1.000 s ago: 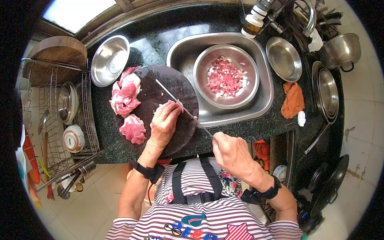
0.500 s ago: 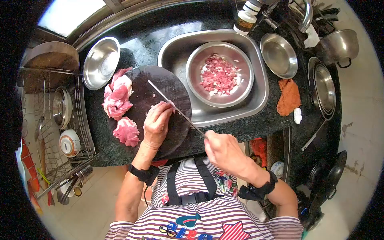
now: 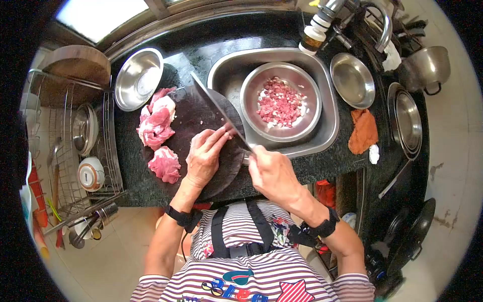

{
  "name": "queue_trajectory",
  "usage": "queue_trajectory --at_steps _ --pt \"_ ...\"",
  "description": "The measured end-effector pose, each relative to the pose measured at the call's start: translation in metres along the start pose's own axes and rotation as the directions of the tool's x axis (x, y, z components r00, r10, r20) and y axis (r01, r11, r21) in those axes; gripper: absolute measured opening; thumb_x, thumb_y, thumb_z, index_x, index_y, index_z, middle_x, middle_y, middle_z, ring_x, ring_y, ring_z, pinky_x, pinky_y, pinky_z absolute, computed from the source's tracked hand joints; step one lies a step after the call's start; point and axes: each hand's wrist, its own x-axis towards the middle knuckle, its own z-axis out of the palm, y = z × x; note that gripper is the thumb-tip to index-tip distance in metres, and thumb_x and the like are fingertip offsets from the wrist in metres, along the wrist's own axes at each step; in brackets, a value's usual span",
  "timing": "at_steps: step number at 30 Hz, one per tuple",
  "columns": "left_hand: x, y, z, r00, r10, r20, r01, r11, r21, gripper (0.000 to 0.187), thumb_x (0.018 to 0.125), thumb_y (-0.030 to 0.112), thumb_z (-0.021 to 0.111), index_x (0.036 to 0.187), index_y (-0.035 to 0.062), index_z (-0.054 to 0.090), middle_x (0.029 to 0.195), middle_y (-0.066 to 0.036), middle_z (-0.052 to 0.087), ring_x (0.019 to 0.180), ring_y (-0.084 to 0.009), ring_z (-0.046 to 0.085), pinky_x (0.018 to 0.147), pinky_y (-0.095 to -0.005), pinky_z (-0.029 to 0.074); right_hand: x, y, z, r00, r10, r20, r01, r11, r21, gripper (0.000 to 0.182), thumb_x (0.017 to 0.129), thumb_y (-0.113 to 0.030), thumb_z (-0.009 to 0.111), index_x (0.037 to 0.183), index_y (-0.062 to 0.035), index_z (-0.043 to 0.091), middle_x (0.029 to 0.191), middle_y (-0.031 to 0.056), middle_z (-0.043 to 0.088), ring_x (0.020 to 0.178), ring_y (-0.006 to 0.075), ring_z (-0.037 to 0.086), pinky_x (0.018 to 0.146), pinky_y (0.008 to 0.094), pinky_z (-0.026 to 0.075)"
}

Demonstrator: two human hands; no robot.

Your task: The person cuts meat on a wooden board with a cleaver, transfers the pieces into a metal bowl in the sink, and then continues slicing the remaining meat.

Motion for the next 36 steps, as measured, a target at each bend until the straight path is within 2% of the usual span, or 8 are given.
queue_trajectory --at_steps 3,5,7,10,12,16,28,36 --pt "0.000 0.000 -0.003 0.999 0.003 0.042 -0.004 1.000 0.026 0.044 0.073 0.001 0.063 0.117 0.0041 0.065 0.126 -0.008 0.062 0.115 -0.0286 0.055 0.099 -0.0419 0.043 0.000 -0.001 -0.006 0.999 0.050 -0.014 -0.050 0.999 0.004 0.010 0.088 -0.006 0.058 0.085 -0.0007 0.051 0.062 0.0229 0.057 0.063 0.0452 0.059 0.055 0.0504 0.045" --pt "-0.001 0.004 -0.009 0.998 -0.027 -0.058 0.028 0.999 0.021 0.041 0.077 0.001 0.064 0.118 0.0045 0.065 0.124 -0.010 0.062 0.114 -0.0300 0.056 0.098 -0.0419 0.043 0.000 -0.001 -0.006 0.997 0.073 0.003 -0.073 0.997 -0.005 0.009 0.088 -0.006 0.058 0.085 -0.0007 0.052 0.062 0.0229 0.057 0.062 0.0449 0.059 0.055 0.0500 0.044" --pt "-0.008 0.004 -0.010 0.976 -0.111 -0.190 0.106 0.994 -0.038 0.035 0.078 0.004 0.073 0.112 0.0049 0.067 0.116 -0.011 0.064 0.108 -0.0314 0.059 0.094 -0.0418 0.046 -0.002 -0.003 -0.006 0.997 0.071 0.000 -0.071 0.997 0.002 0.009 0.088 -0.006 0.058 0.083 -0.0009 0.051 0.062 0.0226 0.056 0.062 0.0448 0.059 0.055 0.0496 0.044" --pt "-0.022 -0.002 -0.010 0.967 -0.180 -0.182 0.175 0.984 -0.039 0.033 0.077 0.004 0.073 0.110 0.0047 0.067 0.114 -0.011 0.064 0.106 -0.0311 0.060 0.092 -0.0413 0.047 -0.005 -0.005 -0.002 0.998 0.069 0.011 -0.069 0.998 -0.005 0.009 0.088 -0.005 0.058 0.084 -0.0007 0.051 0.062 0.0225 0.056 0.062 0.0445 0.059 0.055 0.0495 0.044" --pt "-0.021 -0.004 -0.009 0.983 -0.107 -0.150 0.107 0.994 -0.011 0.031 0.078 0.004 0.073 0.109 0.0045 0.067 0.113 -0.010 0.064 0.105 -0.0305 0.060 0.091 -0.0409 0.048 -0.007 -0.003 0.003 0.999 -0.007 0.035 0.009 0.998 -0.059 0.007 0.087 -0.005 0.058 0.086 -0.0005 0.052 0.066 0.0222 0.058 0.065 0.0438 0.060 0.058 0.0494 0.046" --pt "-0.012 -0.005 -0.005 0.984 -0.072 -0.161 0.067 0.997 -0.033 0.028 0.077 0.005 0.073 0.105 0.0038 0.067 0.109 -0.009 0.065 0.102 -0.0304 0.060 0.088 -0.0417 0.048 -0.014 -0.005 0.009 0.997 -0.019 0.079 0.026 0.995 -0.093 0.006 0.087 -0.004 0.057 0.088 -0.0007 0.052 0.073 0.0218 0.061 0.069 0.0423 0.062 0.061 0.0493 0.048" --pt "-0.009 -0.005 -0.008 0.986 -0.114 -0.121 0.105 0.992 -0.076 0.024 0.076 0.005 0.074 0.100 0.0029 0.067 0.104 -0.009 0.064 0.099 -0.0299 0.060 0.088 -0.0423 0.046 -0.027 -0.012 0.018 0.988 0.035 0.150 -0.009 0.985 -0.174 0.009 0.086 -0.005 0.057 0.085 0.0008 0.049 0.072 0.0216 0.062 0.067 0.0422 0.063 0.060 0.0502 0.050" --pt "-0.015 -0.007 -0.003 0.989 -0.083 -0.121 0.076 0.995 -0.063 0.026 0.074 0.002 0.071 0.100 0.0027 0.067 0.102 -0.011 0.063 0.101 -0.0321 0.060 0.089 -0.0437 0.046 0.021 -0.021 0.056 0.992 0.005 0.125 0.028 0.965 -0.259 0.009 0.084 -0.004 0.058 0.085 -0.0003 0.049 0.068 0.0227 0.061 0.065 0.0435 0.062 0.059 0.0519 0.050"
